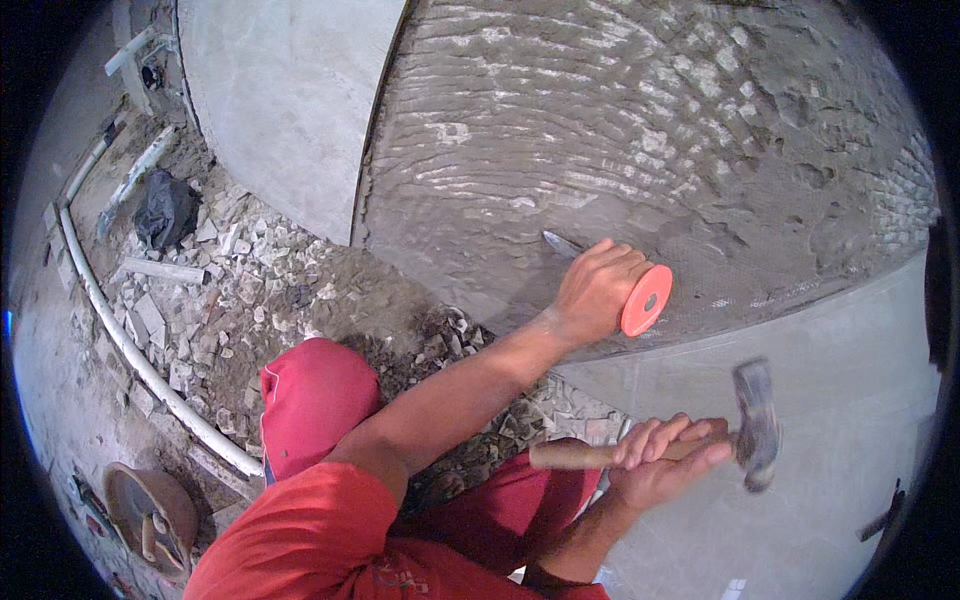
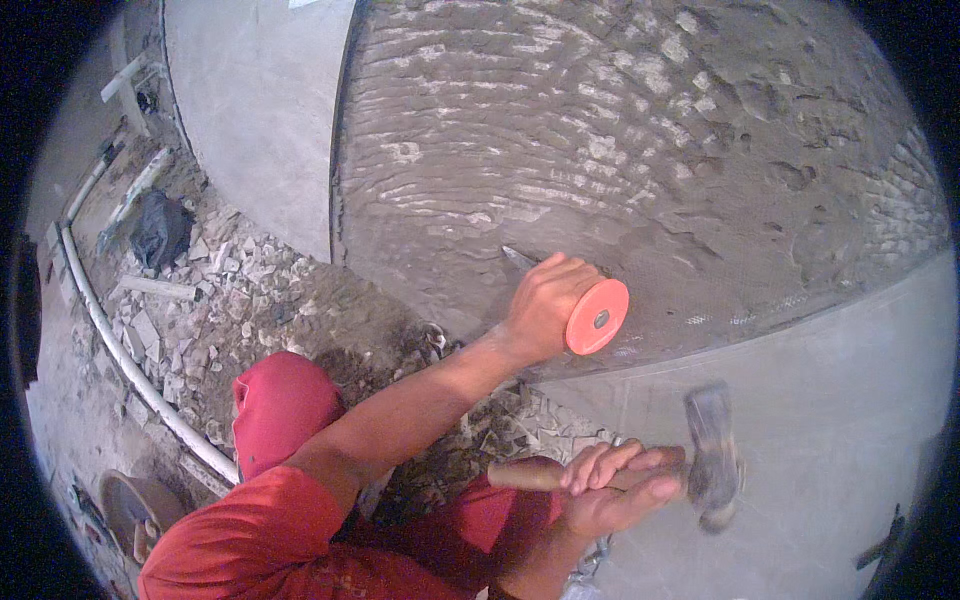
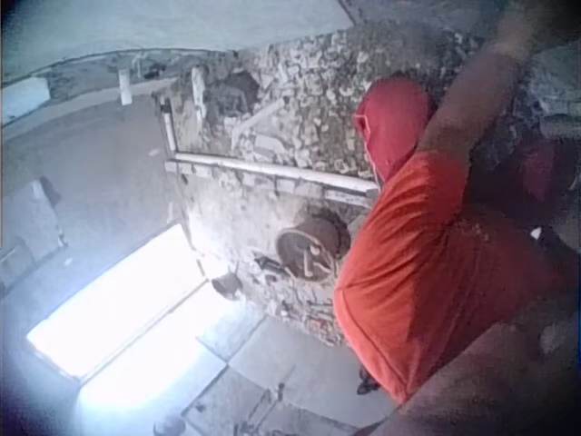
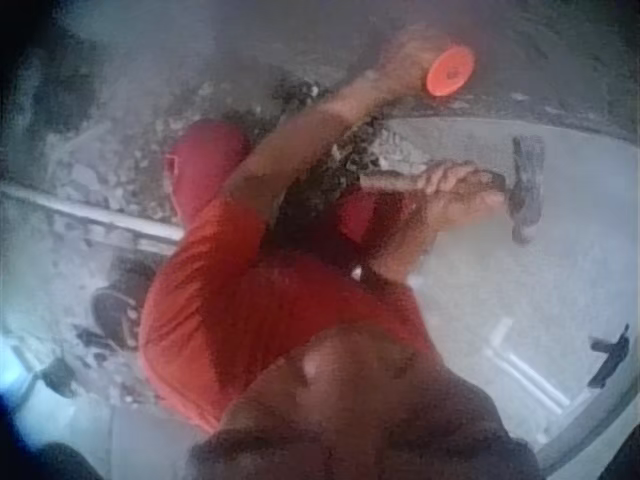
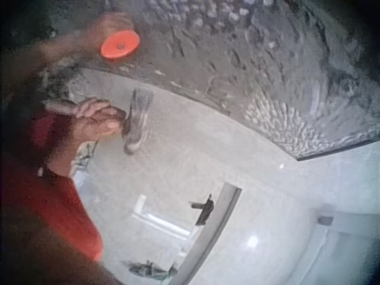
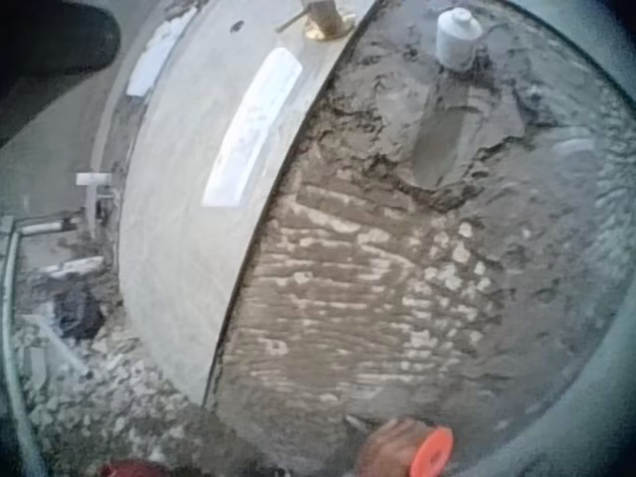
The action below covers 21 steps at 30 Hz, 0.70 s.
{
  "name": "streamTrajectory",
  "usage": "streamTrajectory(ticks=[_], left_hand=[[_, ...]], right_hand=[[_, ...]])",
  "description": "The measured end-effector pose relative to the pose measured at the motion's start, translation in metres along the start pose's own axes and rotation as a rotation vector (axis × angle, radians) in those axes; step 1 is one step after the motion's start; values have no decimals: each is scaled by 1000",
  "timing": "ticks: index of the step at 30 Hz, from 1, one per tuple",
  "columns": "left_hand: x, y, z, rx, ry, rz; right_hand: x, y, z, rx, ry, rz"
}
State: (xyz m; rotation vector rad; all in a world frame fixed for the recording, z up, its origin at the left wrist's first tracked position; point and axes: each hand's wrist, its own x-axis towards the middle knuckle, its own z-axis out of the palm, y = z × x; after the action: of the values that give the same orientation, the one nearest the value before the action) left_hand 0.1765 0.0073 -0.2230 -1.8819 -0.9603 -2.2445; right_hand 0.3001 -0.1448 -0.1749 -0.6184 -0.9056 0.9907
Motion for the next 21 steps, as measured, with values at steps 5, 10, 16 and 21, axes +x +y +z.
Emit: streamTrajectory(ticks=[5, 10, 16, 21], left_hand=[[6, -2, -7, 24, -75, -20], [-1, -3, -6, 24, -13, -6], [-10, -2, -7, 11, -46, 8], [-11, -9, -9, 18, -25, 17]], right_hand=[[16, 21, -7, -611, -73, 301], [3, -2, 7, -247, -13, -29], [7, 23, -3, -675, -73, 198], [-3, -7, 4, -57, 14, 9]])
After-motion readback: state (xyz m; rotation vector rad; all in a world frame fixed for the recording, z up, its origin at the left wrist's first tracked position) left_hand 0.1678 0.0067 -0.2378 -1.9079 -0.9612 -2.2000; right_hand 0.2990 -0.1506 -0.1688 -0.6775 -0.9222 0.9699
